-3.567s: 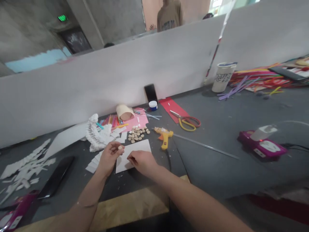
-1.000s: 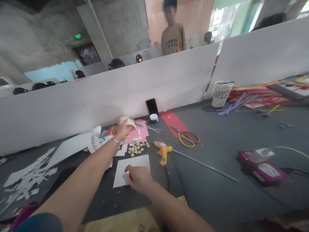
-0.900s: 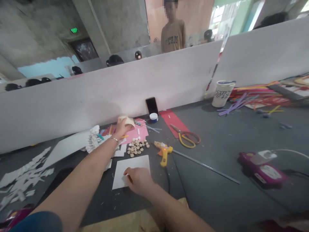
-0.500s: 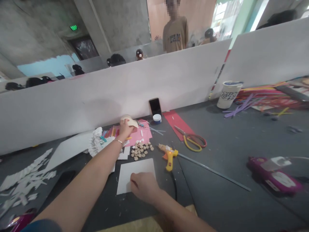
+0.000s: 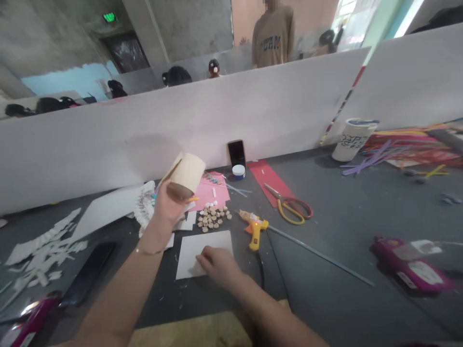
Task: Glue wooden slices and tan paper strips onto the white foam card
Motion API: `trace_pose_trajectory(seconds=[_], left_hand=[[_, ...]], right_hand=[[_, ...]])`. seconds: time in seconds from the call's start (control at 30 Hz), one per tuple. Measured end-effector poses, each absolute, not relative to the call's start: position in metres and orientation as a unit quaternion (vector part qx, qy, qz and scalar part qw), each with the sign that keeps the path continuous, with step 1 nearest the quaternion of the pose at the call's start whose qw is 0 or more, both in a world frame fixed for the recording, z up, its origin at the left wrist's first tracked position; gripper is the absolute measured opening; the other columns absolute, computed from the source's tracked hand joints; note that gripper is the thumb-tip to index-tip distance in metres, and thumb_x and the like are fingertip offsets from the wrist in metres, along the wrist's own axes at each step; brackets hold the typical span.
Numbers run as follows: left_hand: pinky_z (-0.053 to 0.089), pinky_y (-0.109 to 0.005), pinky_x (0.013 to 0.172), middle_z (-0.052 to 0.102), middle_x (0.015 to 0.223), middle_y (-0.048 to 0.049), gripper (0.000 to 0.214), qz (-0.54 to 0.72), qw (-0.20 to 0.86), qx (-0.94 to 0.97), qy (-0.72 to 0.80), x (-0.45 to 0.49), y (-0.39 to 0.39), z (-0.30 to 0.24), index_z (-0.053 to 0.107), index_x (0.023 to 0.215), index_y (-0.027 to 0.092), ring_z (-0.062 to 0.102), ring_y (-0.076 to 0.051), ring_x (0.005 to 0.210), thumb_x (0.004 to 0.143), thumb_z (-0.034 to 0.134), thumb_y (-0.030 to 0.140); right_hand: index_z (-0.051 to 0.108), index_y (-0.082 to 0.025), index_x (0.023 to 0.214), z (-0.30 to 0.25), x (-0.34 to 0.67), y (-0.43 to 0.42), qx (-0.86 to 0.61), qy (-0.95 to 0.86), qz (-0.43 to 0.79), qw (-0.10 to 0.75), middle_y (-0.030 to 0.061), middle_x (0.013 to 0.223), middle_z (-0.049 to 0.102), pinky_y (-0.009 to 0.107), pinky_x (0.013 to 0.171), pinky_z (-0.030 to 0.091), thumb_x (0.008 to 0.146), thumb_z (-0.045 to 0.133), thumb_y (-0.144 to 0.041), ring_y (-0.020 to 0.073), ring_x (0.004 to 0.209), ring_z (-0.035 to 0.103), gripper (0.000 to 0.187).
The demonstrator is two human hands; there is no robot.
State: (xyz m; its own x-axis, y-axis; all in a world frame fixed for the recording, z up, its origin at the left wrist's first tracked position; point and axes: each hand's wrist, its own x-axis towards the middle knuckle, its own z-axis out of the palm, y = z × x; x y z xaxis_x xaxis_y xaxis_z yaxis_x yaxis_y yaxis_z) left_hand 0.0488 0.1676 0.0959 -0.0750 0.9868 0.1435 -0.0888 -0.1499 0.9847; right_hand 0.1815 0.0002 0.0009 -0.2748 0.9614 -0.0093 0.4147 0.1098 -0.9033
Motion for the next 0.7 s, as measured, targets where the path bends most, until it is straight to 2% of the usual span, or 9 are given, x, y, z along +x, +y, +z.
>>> trace_pose_trajectory(seconds=[0.1,0.13,0.2,0.3,0.43,0.57,0.7], left_hand=[[0.057,-0.037,0.078,0.056,0.138,-0.0106,0.050,0.561,0.594,0.409,0.407,0.051,0.095,0.090,0.047,0.134,0.023,0.058,-0.027,0.119,0.088,0.041,0.043],[0.057,-0.038,0.079,0.056,0.138,-0.0111,0.050,0.553,0.609,0.402,0.402,0.053,0.072,0.085,0.046,0.134,0.023,0.058,-0.028,0.119,0.089,0.040,0.042],[0.057,-0.038,0.081,0.057,0.136,-0.0102,0.046,0.534,0.619,0.400,0.415,0.057,0.035,0.074,0.046,0.132,0.025,0.060,-0.026,0.116,0.089,0.039,0.040],[0.056,-0.034,0.077,0.064,0.125,-0.0072,0.038,0.512,0.609,0.407,0.448,0.060,0.000,0.056,0.046,0.124,0.028,0.065,-0.022,0.103,0.088,0.047,0.037],[0.055,-0.031,0.076,0.068,0.112,-0.0059,0.031,0.473,0.583,0.470,0.465,0.049,-0.013,0.048,0.051,0.109,0.026,0.067,-0.020,0.094,0.083,0.058,0.042],[0.056,-0.033,0.079,0.069,0.113,-0.0086,0.032,0.466,0.519,0.500,0.513,0.030,-0.011,0.044,0.064,0.090,0.020,0.067,-0.024,0.098,0.075,0.070,0.048],[0.056,-0.038,0.088,0.073,0.104,-0.0095,0.043,0.494,0.492,0.380,0.608,0.011,-0.013,0.041,0.069,0.102,0.017,0.068,-0.026,0.100,0.071,0.076,0.047]], right_hand=[[0.060,-0.018,0.098,0.005,0.189,0.003,-0.465,-0.500,0.576,0.450,0.0032,0.073,0.065,0.027,0.061,0.047,0.087,0.049,-0.056,0.0142,0.060,0.057,0.041],[0.058,-0.019,0.107,0.009,0.192,0.004,-0.435,-0.446,0.613,0.486,0.0050,0.082,0.067,0.030,0.064,0.050,0.082,0.054,-0.061,0.0152,0.065,0.060,0.049],[0.056,-0.021,0.117,0.019,0.197,0.003,-0.374,-0.375,0.665,0.527,0.0091,0.101,0.068,0.036,0.079,0.053,0.075,0.061,-0.067,0.0200,0.087,0.066,0.062],[0.059,-0.021,0.120,0.030,0.201,-0.005,-0.340,-0.367,0.698,0.512,0.0116,0.115,0.068,0.042,0.095,0.048,0.073,0.065,-0.068,0.0263,0.111,0.061,0.067],[0.062,-0.017,0.120,0.024,0.202,-0.022,-0.381,-0.377,0.691,0.485,0.0130,0.120,0.068,0.046,0.101,0.044,0.075,0.071,-0.056,0.0300,0.117,0.059,0.060],[0.053,-0.020,0.131,0.013,0.213,-0.041,-0.414,-0.377,0.689,0.461,0.0125,0.126,0.065,0.045,0.099,0.046,0.072,0.077,-0.046,0.0303,0.118,0.059,0.068],[0.056,-0.020,0.128,0.011,0.224,-0.061,-0.406,-0.347,0.723,0.439,0.0138,0.120,0.067,0.046,0.093,0.049,0.064,0.080,-0.054,0.0324,0.112,0.062,0.077]])
